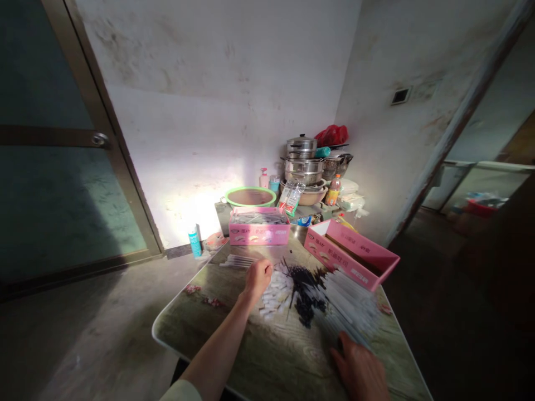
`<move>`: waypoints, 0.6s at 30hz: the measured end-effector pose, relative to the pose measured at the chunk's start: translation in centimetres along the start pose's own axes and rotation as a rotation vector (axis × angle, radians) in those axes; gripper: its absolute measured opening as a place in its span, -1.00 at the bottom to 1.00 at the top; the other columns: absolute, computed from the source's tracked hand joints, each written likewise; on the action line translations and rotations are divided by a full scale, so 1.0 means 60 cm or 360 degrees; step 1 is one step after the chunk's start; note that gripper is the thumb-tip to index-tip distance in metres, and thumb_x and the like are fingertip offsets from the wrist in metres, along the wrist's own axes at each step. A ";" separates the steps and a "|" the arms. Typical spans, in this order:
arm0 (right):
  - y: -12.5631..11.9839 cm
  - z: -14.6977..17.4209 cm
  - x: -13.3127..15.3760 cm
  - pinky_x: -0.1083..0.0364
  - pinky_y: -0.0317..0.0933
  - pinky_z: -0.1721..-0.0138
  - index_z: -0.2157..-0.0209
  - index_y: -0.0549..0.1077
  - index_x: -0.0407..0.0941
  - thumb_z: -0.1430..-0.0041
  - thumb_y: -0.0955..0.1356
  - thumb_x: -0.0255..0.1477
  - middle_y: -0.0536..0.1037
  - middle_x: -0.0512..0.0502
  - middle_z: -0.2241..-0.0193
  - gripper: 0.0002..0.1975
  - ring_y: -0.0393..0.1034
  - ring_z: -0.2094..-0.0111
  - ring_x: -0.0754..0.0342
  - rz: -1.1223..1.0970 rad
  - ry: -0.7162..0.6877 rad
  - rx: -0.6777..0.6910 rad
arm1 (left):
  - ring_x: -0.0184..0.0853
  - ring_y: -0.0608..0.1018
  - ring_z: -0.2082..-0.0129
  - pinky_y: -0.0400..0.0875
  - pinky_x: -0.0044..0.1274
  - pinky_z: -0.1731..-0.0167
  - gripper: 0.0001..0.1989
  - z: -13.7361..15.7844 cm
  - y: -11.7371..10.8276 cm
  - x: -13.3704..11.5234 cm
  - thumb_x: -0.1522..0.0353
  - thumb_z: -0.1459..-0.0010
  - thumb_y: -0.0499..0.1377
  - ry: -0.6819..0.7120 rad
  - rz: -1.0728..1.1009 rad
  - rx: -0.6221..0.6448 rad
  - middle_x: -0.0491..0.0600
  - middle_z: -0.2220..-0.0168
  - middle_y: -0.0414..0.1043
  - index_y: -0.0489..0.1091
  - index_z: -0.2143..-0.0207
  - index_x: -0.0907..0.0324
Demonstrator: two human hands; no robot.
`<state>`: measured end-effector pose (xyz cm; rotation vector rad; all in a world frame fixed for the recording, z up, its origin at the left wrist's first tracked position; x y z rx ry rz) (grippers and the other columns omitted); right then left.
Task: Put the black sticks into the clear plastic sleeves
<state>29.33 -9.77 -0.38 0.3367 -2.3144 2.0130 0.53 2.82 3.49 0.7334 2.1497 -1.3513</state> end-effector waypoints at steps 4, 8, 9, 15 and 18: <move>-0.006 -0.015 0.014 0.11 0.07 0.52 0.35 0.47 -0.15 -0.20 0.24 -0.50 0.61 -0.16 0.49 -0.83 0.52 0.46 -0.03 0.0147 -0.0156 0.0004 | -0.34 0.47 0.46 0.22 -0.54 0.42 -0.76 -0.018 0.029 -0.001 0.41 -0.17 0.04 0.0104 0.0081 -0.0071 -0.02 0.48 0.51 0.50 0.43 0.21; -0.009 -0.031 0.023 0.11 0.02 0.53 0.39 0.46 -0.16 -0.17 0.23 -0.60 0.58 -0.15 0.53 -0.80 0.50 0.51 0.01 0.0243 -0.0264 0.0000 | -0.40 0.45 0.49 0.24 -0.59 0.44 -0.75 -0.012 0.054 0.005 0.37 -0.18 0.03 0.0107 0.0147 -0.0128 -0.08 0.50 0.49 0.50 0.40 0.19; -0.009 -0.034 0.023 0.11 0.01 0.54 0.40 0.46 -0.16 -0.15 0.23 -0.61 0.58 -0.14 0.54 -0.80 0.49 0.52 0.02 0.0246 -0.0282 -0.0002 | -0.40 0.44 0.51 0.25 -0.60 0.45 -0.76 -0.008 0.057 0.007 0.37 -0.18 0.04 0.0110 0.0150 -0.0144 -0.09 0.51 0.48 0.50 0.40 0.19; -0.021 -0.054 0.012 0.13 0.00 0.54 0.44 0.44 -0.14 -0.16 0.23 -0.54 0.56 -0.10 0.57 -0.82 0.46 0.55 0.04 -0.0016 -0.0184 -0.0008 | -0.40 0.49 0.51 0.30 -0.59 0.42 -0.80 -0.002 0.047 0.018 0.34 -0.17 0.09 0.0090 0.0081 -0.0253 -0.10 0.49 0.52 0.53 0.36 0.12; -0.037 -0.084 0.011 0.15 0.05 0.54 0.47 0.44 -0.12 -0.14 0.26 -0.44 0.53 -0.05 0.59 -0.82 0.42 0.56 0.05 -0.0427 -0.0014 -0.0064 | -0.38 0.50 0.50 0.32 -0.57 0.40 -0.83 -0.009 0.041 0.026 0.34 -0.14 0.12 0.0029 0.0019 -0.0303 -0.11 0.50 0.52 0.53 0.38 0.10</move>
Point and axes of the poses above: each hand's wrist, its own z-axis away from the middle knuckle, its own y-axis out of the palm, x = y × z, the point moved 3 cm from there along -z, towards the middle knuckle
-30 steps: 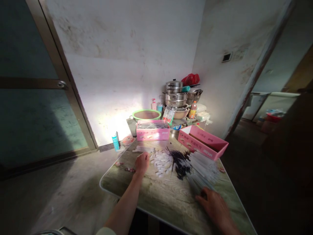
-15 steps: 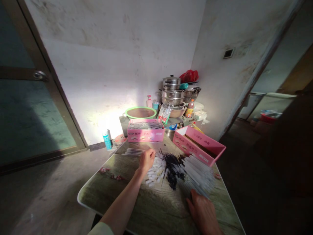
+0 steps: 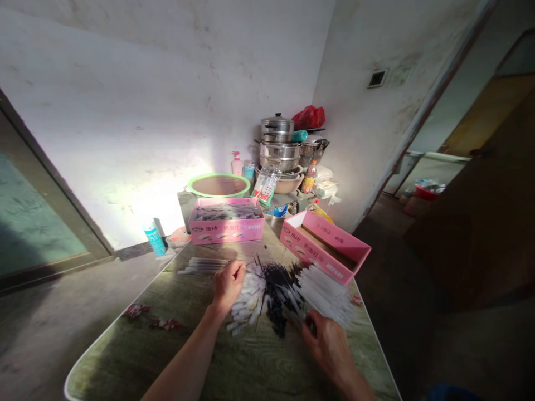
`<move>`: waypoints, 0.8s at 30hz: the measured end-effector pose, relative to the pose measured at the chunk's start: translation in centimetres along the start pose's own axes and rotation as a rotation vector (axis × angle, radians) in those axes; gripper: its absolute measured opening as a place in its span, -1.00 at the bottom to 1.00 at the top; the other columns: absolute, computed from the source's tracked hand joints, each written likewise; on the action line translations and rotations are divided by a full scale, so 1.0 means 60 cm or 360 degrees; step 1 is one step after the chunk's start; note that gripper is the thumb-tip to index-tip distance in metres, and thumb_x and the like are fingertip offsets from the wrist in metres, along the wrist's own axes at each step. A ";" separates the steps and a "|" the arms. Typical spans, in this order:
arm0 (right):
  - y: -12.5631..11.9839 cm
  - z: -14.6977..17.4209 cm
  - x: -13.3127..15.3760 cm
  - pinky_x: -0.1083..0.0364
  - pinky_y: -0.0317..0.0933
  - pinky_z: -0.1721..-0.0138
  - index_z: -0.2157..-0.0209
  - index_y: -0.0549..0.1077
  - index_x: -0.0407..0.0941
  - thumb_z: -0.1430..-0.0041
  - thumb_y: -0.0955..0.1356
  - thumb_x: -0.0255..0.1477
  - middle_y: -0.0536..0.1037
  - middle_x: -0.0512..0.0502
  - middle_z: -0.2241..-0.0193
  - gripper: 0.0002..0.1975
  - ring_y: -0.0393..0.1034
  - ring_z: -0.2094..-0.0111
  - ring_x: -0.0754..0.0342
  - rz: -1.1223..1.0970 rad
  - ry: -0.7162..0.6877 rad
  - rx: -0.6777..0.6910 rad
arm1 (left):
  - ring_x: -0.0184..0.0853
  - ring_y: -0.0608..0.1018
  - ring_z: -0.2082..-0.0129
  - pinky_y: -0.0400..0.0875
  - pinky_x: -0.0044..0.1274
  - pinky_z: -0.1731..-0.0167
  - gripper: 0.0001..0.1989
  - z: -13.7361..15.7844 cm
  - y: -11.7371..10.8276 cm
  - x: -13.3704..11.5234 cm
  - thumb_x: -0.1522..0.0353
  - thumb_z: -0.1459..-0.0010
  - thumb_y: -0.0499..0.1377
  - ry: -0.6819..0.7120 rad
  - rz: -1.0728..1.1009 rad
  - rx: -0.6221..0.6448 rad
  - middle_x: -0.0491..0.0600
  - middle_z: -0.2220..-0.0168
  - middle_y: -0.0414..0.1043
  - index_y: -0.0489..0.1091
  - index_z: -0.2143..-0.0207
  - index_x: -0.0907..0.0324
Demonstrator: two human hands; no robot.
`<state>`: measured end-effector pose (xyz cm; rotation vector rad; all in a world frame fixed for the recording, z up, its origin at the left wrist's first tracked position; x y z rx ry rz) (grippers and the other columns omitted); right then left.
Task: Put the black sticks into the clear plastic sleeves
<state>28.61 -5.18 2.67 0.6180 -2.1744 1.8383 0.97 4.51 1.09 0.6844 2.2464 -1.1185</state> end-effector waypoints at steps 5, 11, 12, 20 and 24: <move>0.006 -0.073 0.004 0.17 0.08 0.63 0.53 0.36 -0.11 -0.08 0.35 -0.22 0.39 0.06 0.72 -0.74 0.27 0.69 0.12 -0.1139 0.0250 -0.0105 | -0.38 0.52 0.45 0.35 -0.57 0.35 -0.82 -0.005 0.004 -0.001 0.34 -0.16 0.12 0.0027 0.0080 0.0117 -0.09 0.43 0.54 0.53 0.33 0.11; 0.053 -0.108 -0.014 0.23 -0.06 0.77 0.50 0.29 -0.11 0.00 0.44 -0.14 0.46 0.03 0.69 -0.63 0.25 0.75 0.16 -0.1901 0.0470 -0.0141 | -0.40 0.48 0.43 0.35 -0.58 0.36 -0.79 0.007 0.007 -0.022 0.34 -0.21 0.10 0.0233 0.0194 0.0365 -0.05 0.38 0.48 0.54 0.24 0.13; 0.057 -0.108 -0.017 0.24 -0.03 0.76 0.50 0.28 -0.11 -0.01 0.44 -0.15 0.46 0.03 0.69 -0.63 0.26 0.74 0.16 -0.1926 0.0450 -0.0168 | -0.39 0.49 0.41 0.35 -0.58 0.35 -0.78 0.009 0.007 -0.028 0.34 -0.22 0.09 0.0249 0.0201 0.0393 -0.04 0.36 0.48 0.54 0.24 0.13; 0.069 -0.105 -0.015 0.20 0.18 0.68 0.49 0.36 -0.15 -0.05 0.43 -0.17 0.53 -0.04 0.65 -0.66 0.31 0.72 0.16 -0.1921 0.0288 -0.0150 | -0.25 0.51 0.21 0.34 -0.46 0.11 -0.76 0.016 0.026 -0.090 0.40 -0.21 0.07 0.0431 -0.0036 0.0667 0.02 0.27 0.52 0.56 0.25 0.11; 0.068 -0.103 -0.015 0.20 0.20 0.67 0.48 0.39 -0.17 -0.05 0.43 -0.18 0.53 -0.04 0.65 -0.67 0.32 0.71 0.16 -0.1960 0.0267 -0.0141 | -0.19 0.47 0.17 0.29 -0.40 0.08 -0.75 0.025 0.052 -0.100 0.48 -0.16 0.07 0.0539 -0.0295 0.0775 0.03 0.30 0.52 0.54 0.27 0.11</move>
Point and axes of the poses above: each hand's wrist, its own z-axis away from the middle knuckle, its own y-axis out of the palm, x = y × z, the point moved 3 cm from there along -z, towards the middle knuckle
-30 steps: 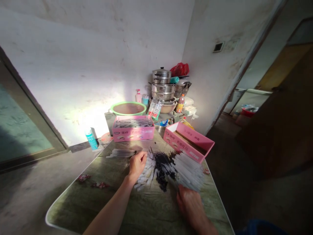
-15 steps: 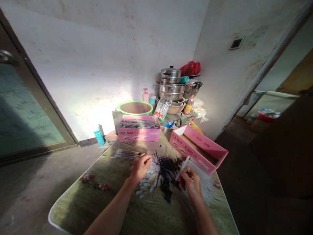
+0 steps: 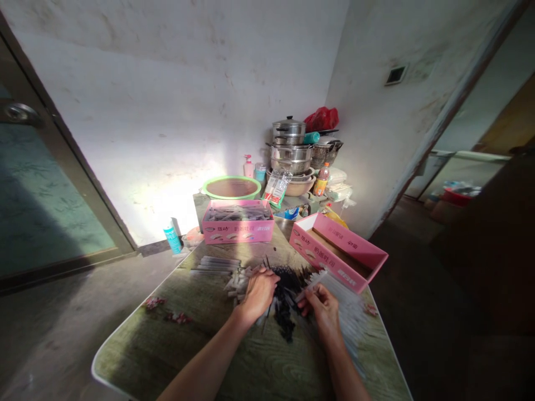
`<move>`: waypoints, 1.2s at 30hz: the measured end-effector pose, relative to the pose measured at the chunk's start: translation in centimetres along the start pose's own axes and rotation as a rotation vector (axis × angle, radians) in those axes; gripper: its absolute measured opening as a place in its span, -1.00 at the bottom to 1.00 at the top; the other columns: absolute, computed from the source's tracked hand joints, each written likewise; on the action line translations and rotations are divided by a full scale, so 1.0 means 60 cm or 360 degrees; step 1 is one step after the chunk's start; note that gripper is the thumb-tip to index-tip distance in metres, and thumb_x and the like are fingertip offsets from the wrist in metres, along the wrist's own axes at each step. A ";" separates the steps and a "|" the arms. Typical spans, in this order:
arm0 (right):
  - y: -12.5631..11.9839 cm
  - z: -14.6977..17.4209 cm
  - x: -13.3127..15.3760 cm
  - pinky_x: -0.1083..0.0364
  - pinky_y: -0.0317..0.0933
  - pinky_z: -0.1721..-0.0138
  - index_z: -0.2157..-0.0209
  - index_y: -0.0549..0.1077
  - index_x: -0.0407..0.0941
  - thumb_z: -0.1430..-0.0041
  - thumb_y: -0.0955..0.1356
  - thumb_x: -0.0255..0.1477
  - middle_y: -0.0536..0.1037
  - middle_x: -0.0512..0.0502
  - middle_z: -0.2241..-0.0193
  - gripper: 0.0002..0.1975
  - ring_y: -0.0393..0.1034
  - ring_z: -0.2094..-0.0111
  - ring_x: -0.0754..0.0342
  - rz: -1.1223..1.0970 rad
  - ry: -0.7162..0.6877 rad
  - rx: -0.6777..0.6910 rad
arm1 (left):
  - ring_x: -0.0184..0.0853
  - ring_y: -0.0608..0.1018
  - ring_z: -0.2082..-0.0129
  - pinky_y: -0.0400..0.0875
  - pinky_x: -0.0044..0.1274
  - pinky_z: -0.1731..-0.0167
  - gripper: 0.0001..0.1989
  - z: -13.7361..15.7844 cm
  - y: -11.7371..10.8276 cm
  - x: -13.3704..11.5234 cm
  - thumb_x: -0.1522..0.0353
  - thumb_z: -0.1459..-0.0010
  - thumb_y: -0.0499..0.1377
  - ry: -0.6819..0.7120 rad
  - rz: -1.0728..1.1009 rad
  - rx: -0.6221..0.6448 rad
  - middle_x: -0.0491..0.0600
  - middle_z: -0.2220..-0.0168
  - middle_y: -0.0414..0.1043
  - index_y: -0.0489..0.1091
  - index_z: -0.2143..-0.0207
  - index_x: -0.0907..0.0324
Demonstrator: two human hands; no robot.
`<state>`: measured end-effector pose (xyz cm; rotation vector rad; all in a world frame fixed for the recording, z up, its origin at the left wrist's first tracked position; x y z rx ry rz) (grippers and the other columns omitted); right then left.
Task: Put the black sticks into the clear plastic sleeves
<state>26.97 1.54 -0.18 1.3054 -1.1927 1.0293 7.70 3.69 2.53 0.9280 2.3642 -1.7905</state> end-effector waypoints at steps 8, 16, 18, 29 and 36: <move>0.002 0.011 0.003 0.20 0.21 0.65 0.48 0.41 -0.17 -0.07 0.42 -0.20 0.52 -0.05 0.64 -0.68 0.33 0.69 0.16 -0.0039 -0.0011 0.0051 | -0.22 0.41 0.21 0.24 -0.42 0.16 -0.84 0.002 0.013 -0.001 0.49 -0.17 0.08 0.0109 -0.0165 0.0037 0.00 0.34 0.45 0.43 0.41 0.15; -0.006 0.013 0.019 0.19 0.27 0.63 0.50 0.42 -0.17 -0.07 0.43 -0.27 0.54 -0.09 0.60 -0.74 0.37 0.64 0.13 -0.0431 -0.0034 -0.0107 | -0.23 0.41 0.22 0.25 -0.39 0.15 -0.80 0.006 -0.021 -0.004 0.41 -0.27 0.02 0.0103 0.0076 -0.0210 -0.01 0.31 0.46 0.42 0.32 0.14; -0.005 0.013 0.019 0.19 0.27 0.63 0.49 0.44 -0.17 -0.06 0.44 -0.28 0.53 -0.08 0.61 -0.75 0.36 0.65 0.14 -0.0470 -0.0010 -0.0094 | -0.24 0.43 0.21 0.27 -0.40 0.13 -0.77 0.012 -0.029 -0.004 0.39 -0.29 -0.01 0.0086 0.0306 -0.0311 0.01 0.29 0.48 0.45 0.28 0.14; 0.025 0.028 0.015 0.20 0.24 0.68 0.37 0.44 -0.19 -0.06 0.45 -0.31 0.54 -0.06 0.60 -0.77 0.36 0.67 0.14 -0.0397 0.0176 0.0321 | -0.43 0.45 0.53 0.33 -0.60 0.55 -0.58 0.024 0.016 0.022 0.28 -0.09 0.25 -0.0384 0.2015 -0.0097 -0.05 0.42 0.44 0.41 0.01 0.27; 0.043 0.038 0.013 0.22 0.22 0.68 0.39 0.45 -0.20 -0.04 0.47 -0.33 0.54 -0.05 0.62 -0.77 0.37 0.67 0.15 -0.0242 0.0264 0.0548 | -0.35 0.54 0.46 0.41 -0.56 0.50 -0.50 0.026 -0.004 0.019 0.28 -0.01 0.31 -0.0484 0.2345 -0.0141 -0.04 0.38 0.47 0.36 -0.02 0.23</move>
Point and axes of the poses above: each hand's wrist, its own z-axis away from the middle knuckle, its own y-axis out of the palm, x = y × z, the point moved 3 cm from there along -z, towards the middle knuckle
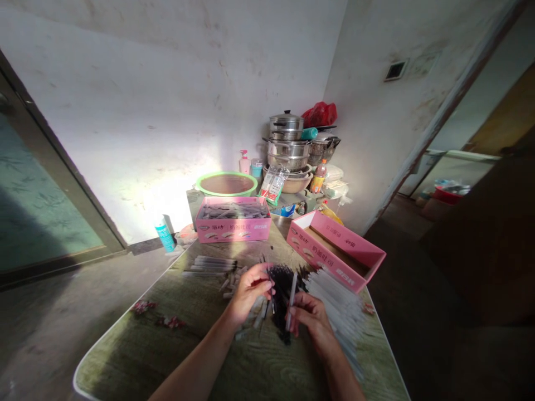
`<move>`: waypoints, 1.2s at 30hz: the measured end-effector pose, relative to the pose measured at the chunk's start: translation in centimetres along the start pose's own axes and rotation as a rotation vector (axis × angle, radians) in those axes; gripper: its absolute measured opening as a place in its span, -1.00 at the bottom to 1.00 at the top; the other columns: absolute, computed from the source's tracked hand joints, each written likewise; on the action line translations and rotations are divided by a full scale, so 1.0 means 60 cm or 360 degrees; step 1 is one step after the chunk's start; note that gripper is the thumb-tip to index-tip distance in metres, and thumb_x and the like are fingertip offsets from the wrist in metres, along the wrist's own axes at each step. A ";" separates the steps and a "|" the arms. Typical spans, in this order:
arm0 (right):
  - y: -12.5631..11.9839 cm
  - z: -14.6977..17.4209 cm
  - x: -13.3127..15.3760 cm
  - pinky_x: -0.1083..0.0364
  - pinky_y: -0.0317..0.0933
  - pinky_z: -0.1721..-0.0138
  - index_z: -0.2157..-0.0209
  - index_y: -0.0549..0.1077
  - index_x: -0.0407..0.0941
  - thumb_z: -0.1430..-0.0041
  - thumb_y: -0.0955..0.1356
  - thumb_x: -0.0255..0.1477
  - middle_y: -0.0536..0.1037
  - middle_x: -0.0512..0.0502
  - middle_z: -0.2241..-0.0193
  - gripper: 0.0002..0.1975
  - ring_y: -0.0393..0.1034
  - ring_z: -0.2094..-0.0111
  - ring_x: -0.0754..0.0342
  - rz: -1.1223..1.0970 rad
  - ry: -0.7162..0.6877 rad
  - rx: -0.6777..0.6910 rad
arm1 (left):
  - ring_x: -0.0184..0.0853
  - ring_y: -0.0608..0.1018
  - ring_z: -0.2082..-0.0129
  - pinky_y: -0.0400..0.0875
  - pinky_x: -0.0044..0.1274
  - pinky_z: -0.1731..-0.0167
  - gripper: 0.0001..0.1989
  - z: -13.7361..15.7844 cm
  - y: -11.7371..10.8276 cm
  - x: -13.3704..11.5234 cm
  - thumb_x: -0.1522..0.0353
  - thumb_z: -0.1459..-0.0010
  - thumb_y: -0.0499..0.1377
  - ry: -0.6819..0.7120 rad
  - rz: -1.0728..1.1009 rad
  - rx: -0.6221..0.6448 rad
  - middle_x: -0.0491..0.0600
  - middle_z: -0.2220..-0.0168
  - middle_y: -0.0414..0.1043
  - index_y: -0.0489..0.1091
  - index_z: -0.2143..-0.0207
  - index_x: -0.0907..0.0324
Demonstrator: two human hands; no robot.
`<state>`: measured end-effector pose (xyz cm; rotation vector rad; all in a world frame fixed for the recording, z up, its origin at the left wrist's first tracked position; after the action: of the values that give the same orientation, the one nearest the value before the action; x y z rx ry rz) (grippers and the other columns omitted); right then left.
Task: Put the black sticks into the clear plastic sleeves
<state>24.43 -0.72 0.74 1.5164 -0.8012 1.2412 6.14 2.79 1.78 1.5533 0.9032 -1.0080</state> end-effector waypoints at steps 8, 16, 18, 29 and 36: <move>-0.004 -0.005 0.005 0.06 0.46 0.46 0.35 0.45 -0.16 0.04 0.51 -0.37 0.63 -0.18 0.42 -0.75 0.55 0.46 -0.02 -0.0296 -0.0109 -0.0329 | -0.34 0.59 0.41 0.48 -0.55 0.41 -0.72 0.000 -0.011 0.008 0.34 0.02 0.33 -0.0072 0.0193 -0.0176 -0.08 0.40 0.46 0.30 0.30 0.20; -0.010 -0.004 0.009 0.09 0.48 0.41 0.34 0.44 -0.17 0.09 0.53 -0.44 0.64 -0.15 0.40 -0.73 0.58 0.42 -0.02 -0.0483 -0.0127 -0.0492 | -0.32 0.61 0.38 0.52 -0.53 0.38 -0.67 0.001 -0.005 0.001 0.33 0.04 0.36 -0.0072 0.0257 -0.0268 -0.07 0.40 0.48 0.26 0.31 0.19; -0.009 -0.004 0.009 0.10 0.48 0.41 0.34 0.44 -0.17 0.08 0.53 -0.45 0.64 -0.15 0.40 -0.74 0.58 0.41 -0.02 -0.0493 -0.0122 -0.0492 | -0.32 0.61 0.38 0.51 -0.53 0.38 -0.66 0.002 -0.001 0.001 0.33 0.05 0.36 -0.0072 0.0260 -0.0249 -0.06 0.39 0.48 0.26 0.32 0.19; -0.032 -0.012 -0.004 0.13 0.49 0.40 0.34 0.47 -0.21 0.12 0.56 -0.46 0.65 -0.18 0.44 -0.71 0.58 0.42 0.00 -0.0640 -0.0057 -0.0631 | -0.38 0.52 0.46 0.41 -0.56 0.42 -0.71 0.007 0.005 0.004 0.31 0.13 0.40 0.0145 -0.0121 -0.0168 -0.06 0.43 0.46 0.34 0.48 0.22; -0.016 -0.012 -0.010 0.12 0.47 0.48 0.33 0.50 -0.22 0.04 0.53 -0.44 0.65 -0.21 0.44 -0.76 0.57 0.48 0.01 -0.0634 0.0073 -0.0365 | -0.39 0.46 0.43 0.33 -0.58 0.40 -0.79 0.014 0.030 0.014 0.36 0.11 0.39 0.0225 -0.0400 0.0060 -0.06 0.44 0.43 0.41 0.46 0.24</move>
<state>24.93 0.18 -0.08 1.3720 -0.5544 0.8553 7.95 1.69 1.55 1.5845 1.2074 -1.1064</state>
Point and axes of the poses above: each hand's wrist, its own z-axis away from the middle knuckle, its own y-axis out of the palm, x = y × z, the point moved 3 cm from there along -z, towards the middle knuckle
